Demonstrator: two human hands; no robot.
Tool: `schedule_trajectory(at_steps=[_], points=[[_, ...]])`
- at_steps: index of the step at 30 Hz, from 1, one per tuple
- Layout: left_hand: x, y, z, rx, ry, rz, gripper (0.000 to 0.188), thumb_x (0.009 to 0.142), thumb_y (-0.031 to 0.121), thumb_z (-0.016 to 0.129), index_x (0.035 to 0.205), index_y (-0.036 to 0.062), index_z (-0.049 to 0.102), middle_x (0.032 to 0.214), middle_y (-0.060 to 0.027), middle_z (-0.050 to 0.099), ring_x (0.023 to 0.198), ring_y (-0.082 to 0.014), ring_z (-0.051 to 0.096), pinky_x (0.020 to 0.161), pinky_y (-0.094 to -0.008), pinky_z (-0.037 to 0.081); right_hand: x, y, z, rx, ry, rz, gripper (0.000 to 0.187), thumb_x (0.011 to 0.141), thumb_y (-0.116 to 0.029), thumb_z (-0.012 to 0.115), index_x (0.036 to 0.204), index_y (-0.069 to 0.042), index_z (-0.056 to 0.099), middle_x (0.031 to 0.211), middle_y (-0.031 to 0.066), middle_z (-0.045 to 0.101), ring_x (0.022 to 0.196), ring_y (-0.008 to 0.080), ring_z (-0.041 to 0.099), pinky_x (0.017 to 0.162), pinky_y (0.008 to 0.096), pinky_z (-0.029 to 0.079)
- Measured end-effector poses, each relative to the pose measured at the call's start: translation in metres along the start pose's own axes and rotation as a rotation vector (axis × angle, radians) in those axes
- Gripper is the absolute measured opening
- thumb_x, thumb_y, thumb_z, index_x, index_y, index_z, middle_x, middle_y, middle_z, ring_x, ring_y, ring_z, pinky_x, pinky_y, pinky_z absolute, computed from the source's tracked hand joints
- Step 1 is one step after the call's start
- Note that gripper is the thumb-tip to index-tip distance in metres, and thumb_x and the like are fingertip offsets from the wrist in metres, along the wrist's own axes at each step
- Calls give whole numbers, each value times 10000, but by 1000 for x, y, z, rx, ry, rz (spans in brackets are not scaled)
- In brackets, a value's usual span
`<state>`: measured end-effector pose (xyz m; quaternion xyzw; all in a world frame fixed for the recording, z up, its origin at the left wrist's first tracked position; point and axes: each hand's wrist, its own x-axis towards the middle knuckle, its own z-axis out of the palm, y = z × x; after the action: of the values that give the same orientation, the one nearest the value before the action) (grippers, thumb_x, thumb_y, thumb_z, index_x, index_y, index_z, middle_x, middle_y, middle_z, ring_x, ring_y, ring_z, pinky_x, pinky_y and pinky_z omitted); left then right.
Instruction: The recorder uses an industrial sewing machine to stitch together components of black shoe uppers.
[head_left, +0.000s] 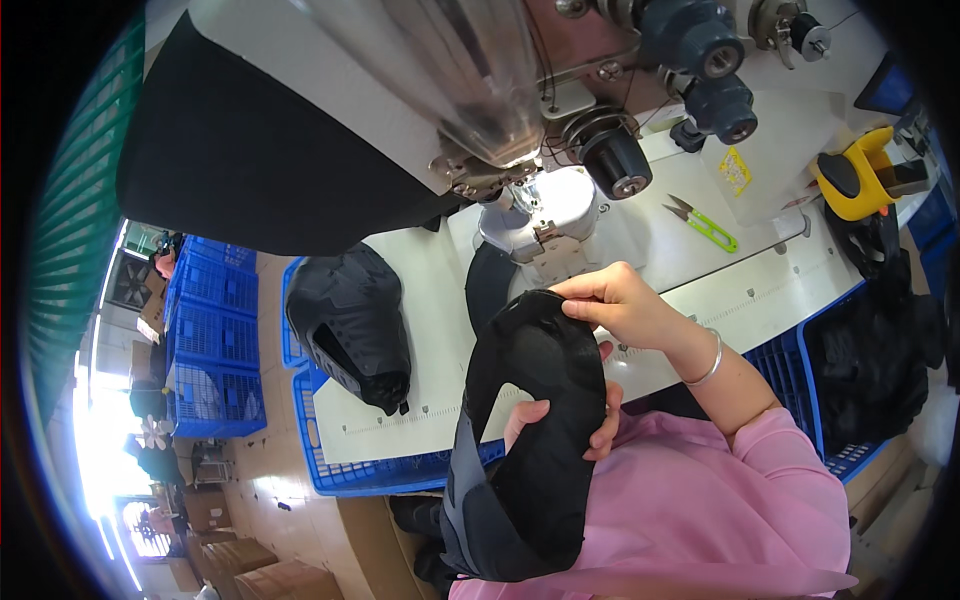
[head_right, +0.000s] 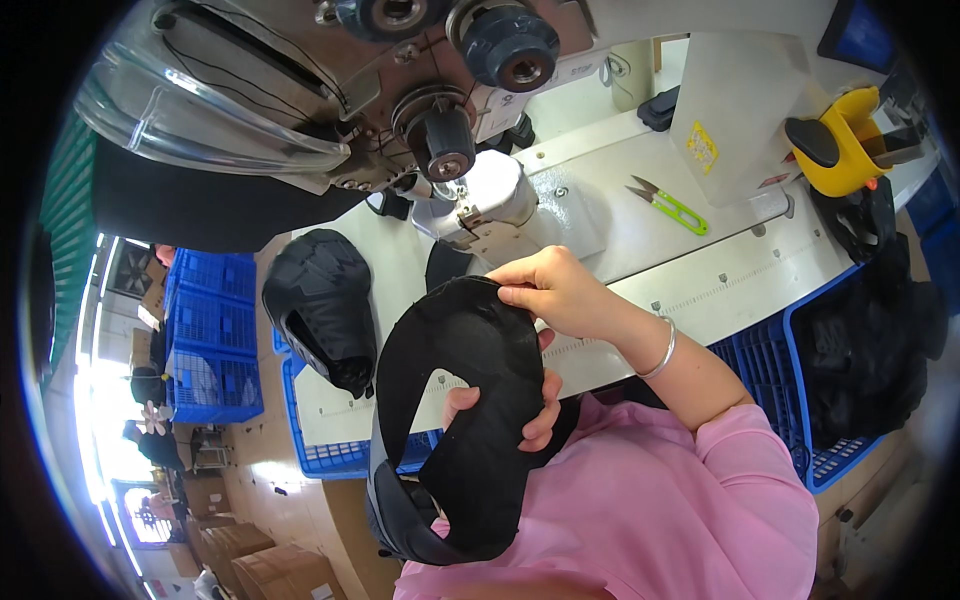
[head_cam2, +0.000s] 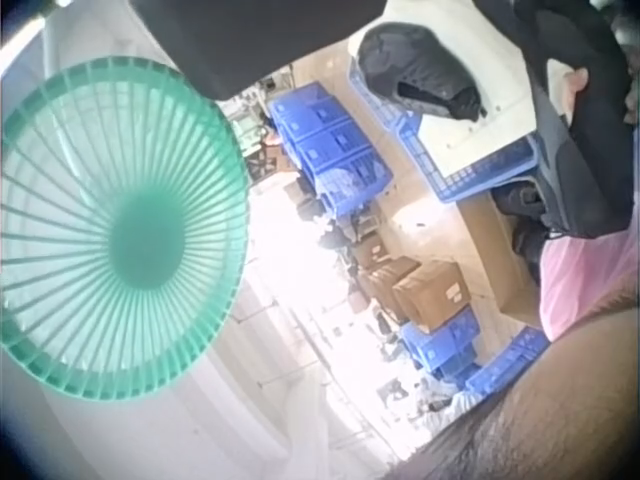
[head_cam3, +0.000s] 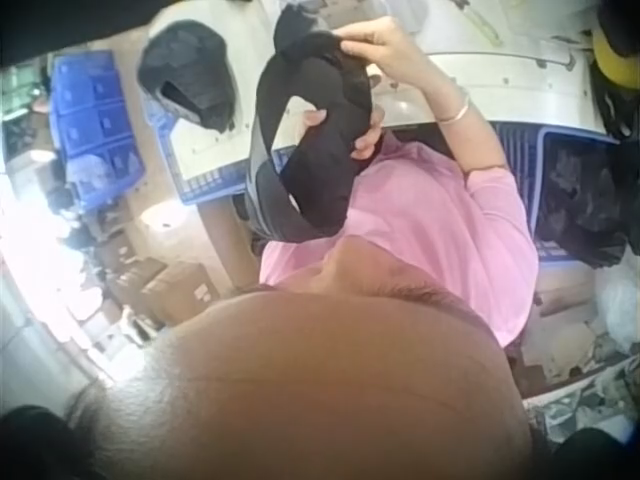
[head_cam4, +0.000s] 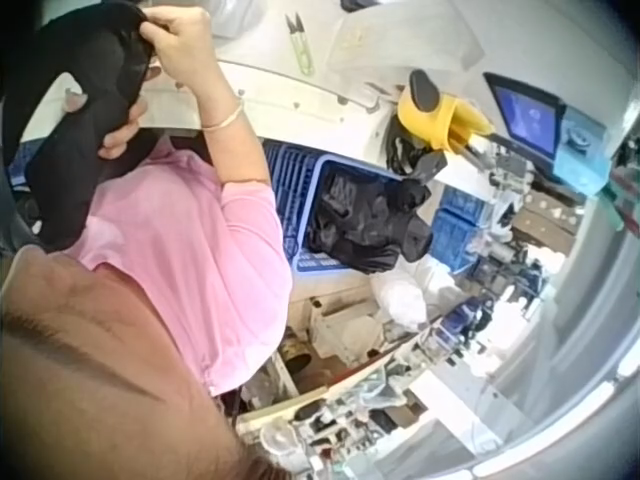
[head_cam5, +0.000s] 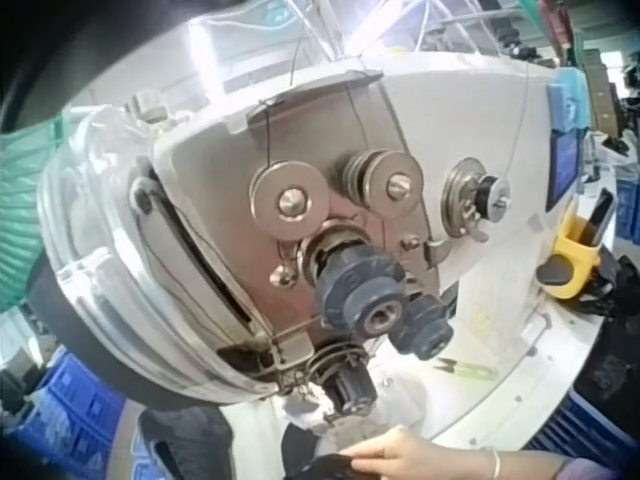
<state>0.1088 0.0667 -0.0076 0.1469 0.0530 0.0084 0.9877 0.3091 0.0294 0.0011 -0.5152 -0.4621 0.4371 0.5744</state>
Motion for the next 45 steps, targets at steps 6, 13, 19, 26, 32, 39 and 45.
schedule_trajectory(at_steps=[6, 13, 19, 26, 32, 39, 45], points=[[-1, -1, 2, -3, 25, 12, 936, 755, 425, 602, 1532, 96, 198, 1144, -145, 529, 729, -205, 494, 597, -311, 382, 0, 1, 0, 46, -12, 55, 252, 936, 7, 573, 1165, 60, 662, 947, 67, 706, 827, 74, 618, 731, 236, 531], [-4, 2, 4, 24, 49, -1, 948, 761, 467, 603, 1532, 85, 204, 1082, -147, 524, 697, -206, 494, 576, -315, 382, -1, -5, 5, -39, 14, 19, 246, 920, -4, 587, 1143, 41, 680, 863, 46, 708, 737, 50, 605, 644, 221, 518], [-5, 4, 5, 121, 29, -6, 1010, 805, 586, 598, 1551, 103, 117, 1072, -146, 488, 677, -196, 486, 526, -309, 402, 0, -7, 8, -123, 29, 42, 236, 902, -11, 601, 1114, 34, 692, 800, 44, 712, 685, 35, 599, 616, 211, 505], [-8, -1, 4, 15, -38, 22, 983, 839, 593, 548, 1556, 65, 129, 1077, -181, 506, 670, -209, 507, 554, -318, 411, -1, -8, 12, -127, 21, 24, 230, 900, -17, 598, 1101, 39, 692, 788, 45, 710, 670, 30, 595, 594, 210, 500], [-5, 0, -3, -28, -78, -16, 1000, 837, 608, 561, 1560, 82, 112, 1083, -183, 504, 680, -214, 513, 562, -320, 424, -4, -12, 10, -116, 25, 105, 227, 903, -31, 599, 1099, 33, 694, 741, 23, 683, 629, 16, 554, 563, 206, 481], [-6, 0, -1, -44, -89, -37, 1005, 836, 615, 568, 1565, 102, 105, 1094, -185, 502, 693, -218, 515, 571, -325, 435, -7, -12, 11, -130, 38, 69, 227, 902, -41, 599, 1095, 23, 698, 727, 12, 674, 609, 9, 540, 536, 201, 466], [-5, -2, 2, -32, -86, -30, 1000, 840, 609, 565, 1565, 99, 101, 1095, -185, 502, 690, -218, 515, 566, -319, 434, -9, -16, 11, -93, 56, 117, 221, 898, -33, 596, 1084, 25, 701, 726, 9, 672, 587, 6, 535, 508, 200, 459]])
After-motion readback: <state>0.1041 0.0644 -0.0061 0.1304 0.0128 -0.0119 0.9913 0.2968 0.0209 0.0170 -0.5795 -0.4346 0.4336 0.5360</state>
